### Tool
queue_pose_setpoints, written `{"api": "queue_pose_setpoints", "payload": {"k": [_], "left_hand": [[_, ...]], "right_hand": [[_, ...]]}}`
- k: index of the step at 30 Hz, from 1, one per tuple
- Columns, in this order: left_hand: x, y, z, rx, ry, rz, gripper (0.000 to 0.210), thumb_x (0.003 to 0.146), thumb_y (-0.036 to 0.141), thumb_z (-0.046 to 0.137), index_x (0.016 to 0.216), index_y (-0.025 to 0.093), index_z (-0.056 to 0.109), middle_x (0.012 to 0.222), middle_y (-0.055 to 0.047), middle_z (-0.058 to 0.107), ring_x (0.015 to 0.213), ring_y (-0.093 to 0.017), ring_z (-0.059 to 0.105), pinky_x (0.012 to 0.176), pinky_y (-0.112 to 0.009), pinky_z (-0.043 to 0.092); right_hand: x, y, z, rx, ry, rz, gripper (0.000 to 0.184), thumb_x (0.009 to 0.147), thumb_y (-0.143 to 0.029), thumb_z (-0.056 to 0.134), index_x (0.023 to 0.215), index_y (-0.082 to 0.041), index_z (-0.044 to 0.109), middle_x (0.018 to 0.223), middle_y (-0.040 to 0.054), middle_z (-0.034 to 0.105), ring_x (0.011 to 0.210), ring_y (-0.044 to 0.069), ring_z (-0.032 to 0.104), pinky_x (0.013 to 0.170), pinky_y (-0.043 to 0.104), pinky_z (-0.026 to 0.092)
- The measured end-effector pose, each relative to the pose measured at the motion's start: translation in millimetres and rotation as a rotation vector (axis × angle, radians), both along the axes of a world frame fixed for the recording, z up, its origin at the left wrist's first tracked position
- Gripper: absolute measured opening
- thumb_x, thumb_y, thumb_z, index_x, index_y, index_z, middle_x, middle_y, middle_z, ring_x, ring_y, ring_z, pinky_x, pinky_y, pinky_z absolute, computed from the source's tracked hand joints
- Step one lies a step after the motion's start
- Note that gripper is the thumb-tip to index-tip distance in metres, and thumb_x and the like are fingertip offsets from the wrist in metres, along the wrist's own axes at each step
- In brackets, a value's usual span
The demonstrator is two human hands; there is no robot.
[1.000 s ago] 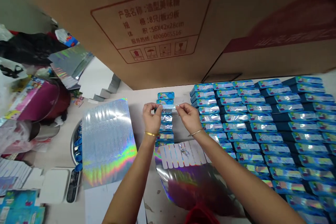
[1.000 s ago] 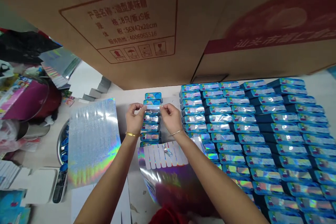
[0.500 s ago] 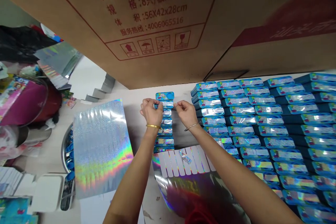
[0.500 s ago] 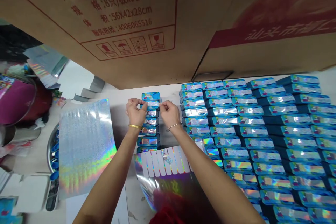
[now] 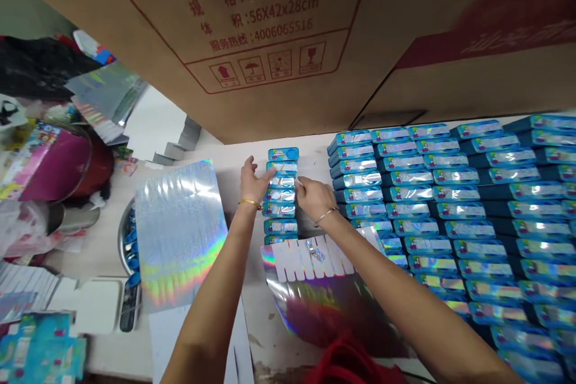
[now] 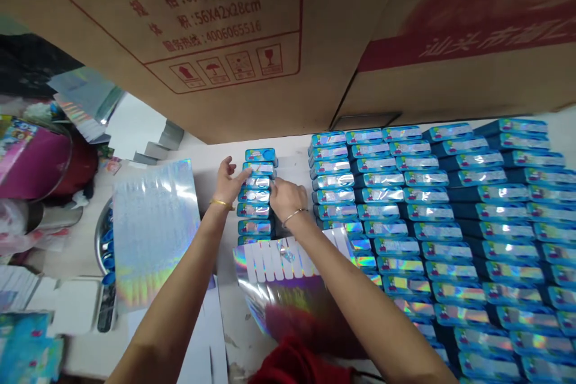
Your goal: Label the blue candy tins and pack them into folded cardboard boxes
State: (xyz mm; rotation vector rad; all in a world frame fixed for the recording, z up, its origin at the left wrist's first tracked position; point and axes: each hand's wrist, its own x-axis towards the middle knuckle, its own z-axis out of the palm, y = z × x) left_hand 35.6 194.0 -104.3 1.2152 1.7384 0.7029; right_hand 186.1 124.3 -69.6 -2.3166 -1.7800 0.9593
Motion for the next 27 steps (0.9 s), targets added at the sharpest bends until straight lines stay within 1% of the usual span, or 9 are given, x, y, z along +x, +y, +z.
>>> {"api": "queue_pose_setpoints", "payload": {"k": [3, 5, 8, 10, 12, 15, 17, 21, 27], "left_hand": [[-23.7, -39.9, 32.2, 0.241, 0.039, -0.165, 0.034, 0.083, 0.038, 0.060, 0.111, 0.020, 0.055, 0.103, -0.006, 0.061, 0.098, -0.018, 0.058, 0.085, -0.032, 0.045], [-40.9, -73.3, 54.5, 0.292, 0.075, -0.359, 0.021, 0.089, 0.037, 0.052, 0.100, 0.021, 0.059, 0.098, -0.005, 0.063, 0.093, -0.017, 0.059, 0.081, -0.031, 0.044], [-60.6, -121.3, 75.1, 0.295, 0.179, -0.652, 0.021, 0.089, 0.036, 0.053, 0.102, 0.021, 0.061, 0.099, -0.006, 0.063, 0.094, -0.019, 0.057, 0.082, -0.034, 0.042], [-67.4, -146.4, 79.3, 0.268, 0.269, -0.753, 0.022, 0.088, 0.035, 0.055, 0.104, 0.021, 0.062, 0.101, -0.008, 0.062, 0.096, -0.022, 0.055, 0.081, -0.035, 0.040], [-69.3, -163.8, 80.6, 0.223, 0.312, -0.776, 0.017, 0.090, 0.032, 0.051, 0.095, 0.020, 0.063, 0.096, -0.007, 0.063, 0.090, -0.021, 0.055, 0.078, -0.034, 0.038], [-65.6, -176.7, 85.0, 0.168, 0.298, -0.775, 0.020, 0.092, 0.026, 0.046, 0.081, 0.019, 0.060, 0.083, -0.003, 0.064, 0.082, -0.018, 0.057, 0.074, -0.033, 0.035], [-61.4, -178.8, 90.4, 0.182, 0.311, -0.762, 0.015, 0.092, 0.026, 0.049, 0.086, 0.020, 0.061, 0.083, -0.002, 0.065, 0.081, -0.017, 0.057, 0.074, -0.033, 0.034], [-55.6, -179.0, 99.4, 0.363, 0.513, -0.785, 0.018, 0.090, 0.025, 0.051, 0.104, 0.023, 0.063, 0.094, -0.004, 0.068, 0.088, -0.020, 0.057, 0.079, -0.037, 0.033], [-52.9, -188.7, 93.7, 0.601, 0.679, -0.768, 0.022, 0.089, 0.016, 0.048, 0.103, 0.023, 0.063, 0.113, -0.007, 0.065, 0.099, -0.023, 0.054, 0.083, -0.040, 0.032]], "right_hand": [[-0.1, -35.0, 21.5, 0.169, -0.075, 0.107, 0.045, 0.093, -0.052, 0.037, 0.088, -0.017, 0.066, 0.084, 0.0102, 0.068, 0.087, 0.024, 0.059, 0.077, 0.034, 0.031], [-1.9, -63.0, 29.5, 0.212, -0.055, 0.214, 0.047, 0.089, -0.059, 0.043, 0.086, -0.017, 0.065, 0.083, 0.0096, 0.067, 0.088, 0.025, 0.057, 0.078, 0.035, 0.029], [-1.1, -95.4, 33.7, 0.173, 0.032, 0.368, 0.035, 0.091, -0.048, 0.048, 0.084, -0.018, 0.065, 0.084, 0.0074, 0.066, 0.085, 0.022, 0.056, 0.077, 0.034, 0.027], [3.5, -106.9, 36.7, 0.162, 0.123, 0.442, 0.030, 0.095, -0.037, 0.046, 0.078, -0.018, 0.063, 0.081, 0.0048, 0.065, 0.082, 0.019, 0.055, 0.076, 0.032, 0.026], [8.7, -112.8, 42.6, 0.197, 0.203, 0.479, 0.031, 0.096, -0.034, 0.045, 0.075, -0.019, 0.062, 0.079, 0.0033, 0.065, 0.080, 0.017, 0.054, 0.077, 0.032, 0.026], [7.7, -118.4, 53.0, 0.287, 0.263, 0.475, 0.024, 0.094, -0.037, 0.048, 0.087, -0.020, 0.063, 0.088, 0.0041, 0.067, 0.085, 0.019, 0.054, 0.082, 0.034, 0.025], [-0.7, -121.4, 56.4, 0.317, 0.292, 0.464, 0.021, 0.095, -0.035, 0.047, 0.095, -0.021, 0.063, 0.093, 0.0043, 0.068, 0.088, 0.019, 0.055, 0.083, 0.034, 0.024], [-19.2, -121.4, 51.2, 0.277, 0.276, 0.408, 0.025, 0.096, -0.026, 0.042, 0.083, -0.019, 0.062, 0.081, 0.0035, 0.067, 0.082, 0.017, 0.056, 0.076, 0.031, 0.025], [-21.8, -109.0, 44.3, 0.219, 0.294, 0.329, 0.024, 0.094, -0.028, 0.045, 0.077, -0.019, 0.060, 0.080, 0.0025, 0.067, 0.083, 0.018, 0.059, 0.075, 0.029, 0.025]]}}
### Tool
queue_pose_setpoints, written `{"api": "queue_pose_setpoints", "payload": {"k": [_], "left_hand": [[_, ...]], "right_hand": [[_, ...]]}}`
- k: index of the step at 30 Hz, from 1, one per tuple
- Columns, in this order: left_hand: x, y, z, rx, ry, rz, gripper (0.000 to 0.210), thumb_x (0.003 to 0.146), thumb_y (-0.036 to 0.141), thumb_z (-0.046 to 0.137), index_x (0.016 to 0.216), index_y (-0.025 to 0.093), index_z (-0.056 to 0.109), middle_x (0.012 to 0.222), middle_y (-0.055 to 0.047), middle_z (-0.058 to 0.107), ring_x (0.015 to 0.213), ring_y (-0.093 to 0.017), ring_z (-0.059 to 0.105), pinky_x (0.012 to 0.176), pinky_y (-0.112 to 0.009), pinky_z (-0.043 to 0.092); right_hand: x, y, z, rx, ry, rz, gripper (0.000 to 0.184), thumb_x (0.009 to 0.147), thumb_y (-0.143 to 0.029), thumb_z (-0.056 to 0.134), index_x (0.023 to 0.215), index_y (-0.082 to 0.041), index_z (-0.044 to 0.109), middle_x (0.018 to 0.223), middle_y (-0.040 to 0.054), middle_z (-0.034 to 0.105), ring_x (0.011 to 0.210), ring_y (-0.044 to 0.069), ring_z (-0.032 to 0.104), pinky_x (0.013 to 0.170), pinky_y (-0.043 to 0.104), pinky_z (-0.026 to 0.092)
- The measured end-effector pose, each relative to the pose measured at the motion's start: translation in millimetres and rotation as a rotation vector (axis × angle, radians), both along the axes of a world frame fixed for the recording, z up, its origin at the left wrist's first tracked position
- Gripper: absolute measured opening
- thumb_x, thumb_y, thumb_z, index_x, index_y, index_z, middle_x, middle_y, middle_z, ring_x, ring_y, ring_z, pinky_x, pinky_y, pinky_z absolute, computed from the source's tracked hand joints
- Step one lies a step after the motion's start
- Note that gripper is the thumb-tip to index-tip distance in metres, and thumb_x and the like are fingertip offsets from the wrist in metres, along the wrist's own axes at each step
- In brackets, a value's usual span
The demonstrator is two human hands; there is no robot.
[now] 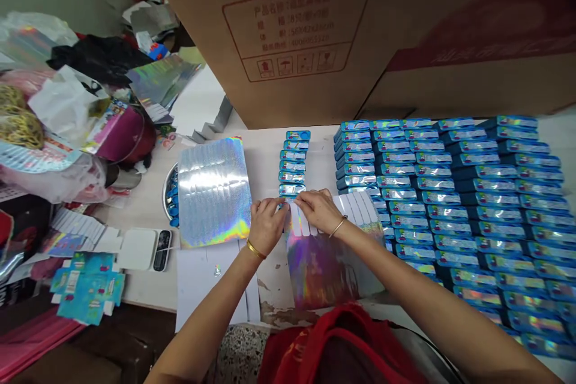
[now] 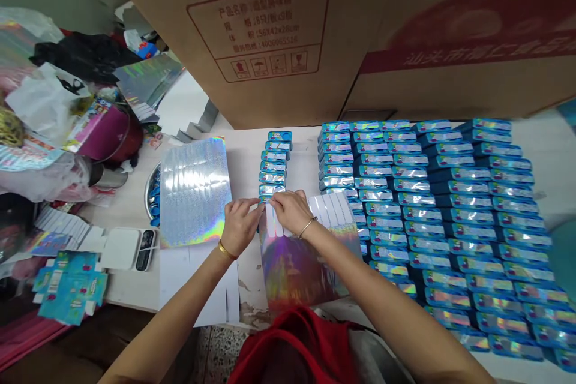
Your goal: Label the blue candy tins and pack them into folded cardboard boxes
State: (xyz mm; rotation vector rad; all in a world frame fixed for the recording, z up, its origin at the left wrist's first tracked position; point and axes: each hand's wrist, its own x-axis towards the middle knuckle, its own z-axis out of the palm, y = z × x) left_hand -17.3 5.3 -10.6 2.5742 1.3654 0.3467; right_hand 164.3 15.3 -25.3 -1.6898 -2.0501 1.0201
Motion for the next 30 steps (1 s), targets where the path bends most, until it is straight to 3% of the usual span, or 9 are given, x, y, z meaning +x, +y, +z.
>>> {"api": "queue_pose_setpoints", "payload": {"k": [4, 8, 10, 13, 16, 19, 21, 25, 30], "left_hand": [[-0.4, -12.8, 3.0, -0.012, -0.038, 0.052, 0.013, 0.088, 0.018, 0.050, 0.094, 0.020, 0.062, 0.111, -0.008, 0.065, 0.098, -0.022, 0.055, 0.082, -0.038, 0.033], [-7.1, -23.9, 27.3, -0.131, -0.140, 0.097, 0.008, 0.088, 0.021, 0.052, 0.081, 0.019, 0.056, 0.085, -0.004, 0.067, 0.081, -0.018, 0.057, 0.078, -0.036, 0.033], [-10.4, -22.5, 39.4, -0.197, -0.289, 0.218, 0.011, 0.086, 0.023, 0.055, 0.076, 0.019, 0.054, 0.075, 0.000, 0.063, 0.073, -0.016, 0.056, 0.077, -0.035, 0.034], [-10.8, -8.3, 44.6, -0.348, -0.654, 0.522, 0.015, 0.081, 0.028, 0.062, 0.073, 0.020, 0.053, 0.073, 0.001, 0.060, 0.072, -0.014, 0.055, 0.073, -0.030, 0.039], [-4.9, 12.4, 34.0, -0.550, -0.965, 0.739, 0.020, 0.073, 0.031, 0.069, 0.072, 0.019, 0.052, 0.071, 0.001, 0.057, 0.068, -0.012, 0.054, 0.066, -0.025, 0.042], [4.3, 30.3, 17.5, -0.679, -1.099, 0.819, 0.025, 0.067, 0.033, 0.072, 0.070, 0.019, 0.052, 0.067, 0.003, 0.056, 0.063, -0.010, 0.053, 0.063, -0.023, 0.043], [11.2, 42.0, 5.9, -0.714, -1.114, 0.831, 0.026, 0.066, 0.034, 0.073, 0.069, 0.018, 0.052, 0.065, 0.003, 0.056, 0.062, -0.010, 0.053, 0.061, -0.022, 0.043], [28.9, 81.6, -16.6, -0.678, -1.053, 0.764, 0.021, 0.067, 0.034, 0.070, 0.068, 0.017, 0.057, 0.065, 0.001, 0.058, 0.064, -0.011, 0.055, 0.064, -0.024, 0.044], [57.9, 161.9, -35.0, -0.462, -0.849, 0.667, 0.009, 0.069, 0.025, 0.066, 0.067, 0.018, 0.060, 0.078, -0.001, 0.060, 0.077, -0.014, 0.055, 0.078, -0.029, 0.045]], "right_hand": [[-3.1, 6.1, -3.1, 0.012, -0.028, -0.010, 0.023, 0.094, -0.027, 0.044, 0.078, -0.020, 0.060, 0.082, 0.0021, 0.068, 0.086, 0.018, 0.059, 0.076, 0.030, 0.025], [-9.3, 10.2, -16.6, 0.054, -0.138, -0.020, 0.026, 0.095, -0.025, 0.041, 0.082, -0.018, 0.062, 0.084, 0.0064, 0.068, 0.085, 0.020, 0.057, 0.078, 0.034, 0.027], [-10.7, 9.7, -22.1, 0.114, -0.095, -0.054, 0.028, 0.095, -0.030, 0.039, 0.091, -0.017, 0.064, 0.090, 0.0094, 0.067, 0.089, 0.023, 0.056, 0.081, 0.036, 0.030], [-10.8, 4.3, -19.5, 0.228, 0.198, -0.153, 0.044, 0.095, -0.049, 0.033, 0.102, -0.017, 0.063, 0.102, 0.0115, 0.065, 0.100, 0.024, 0.053, 0.088, 0.038, 0.034], [-12.1, -2.1, -6.5, 0.137, 0.547, -0.252, 0.056, 0.092, -0.062, 0.027, 0.094, -0.020, 0.063, 0.096, 0.0082, 0.064, 0.095, 0.022, 0.055, 0.086, 0.036, 0.040], [-15.2, -1.4, 3.2, -0.092, 0.689, -0.363, 0.043, 0.086, -0.060, 0.044, 0.080, -0.020, 0.060, 0.078, 0.0020, 0.060, 0.078, 0.018, 0.054, 0.075, 0.031, 0.043], [-14.3, 6.9, 3.0, -0.150, 0.718, -0.439, 0.036, 0.085, -0.054, 0.051, 0.071, -0.020, 0.056, 0.068, -0.0009, 0.054, 0.069, 0.015, 0.051, 0.069, 0.028, 0.042], [4.0, 45.6, -8.8, -0.041, 0.634, -0.521, 0.033, 0.085, -0.048, 0.050, 0.067, -0.020, 0.052, 0.063, -0.0020, 0.049, 0.064, 0.014, 0.046, 0.064, 0.025, 0.039], [38.1, 115.2, -25.5, 0.115, 0.406, -0.535, 0.031, 0.083, -0.046, 0.049, 0.065, -0.021, 0.052, 0.058, -0.0026, 0.049, 0.060, 0.013, 0.044, 0.061, 0.024, 0.036]]}}
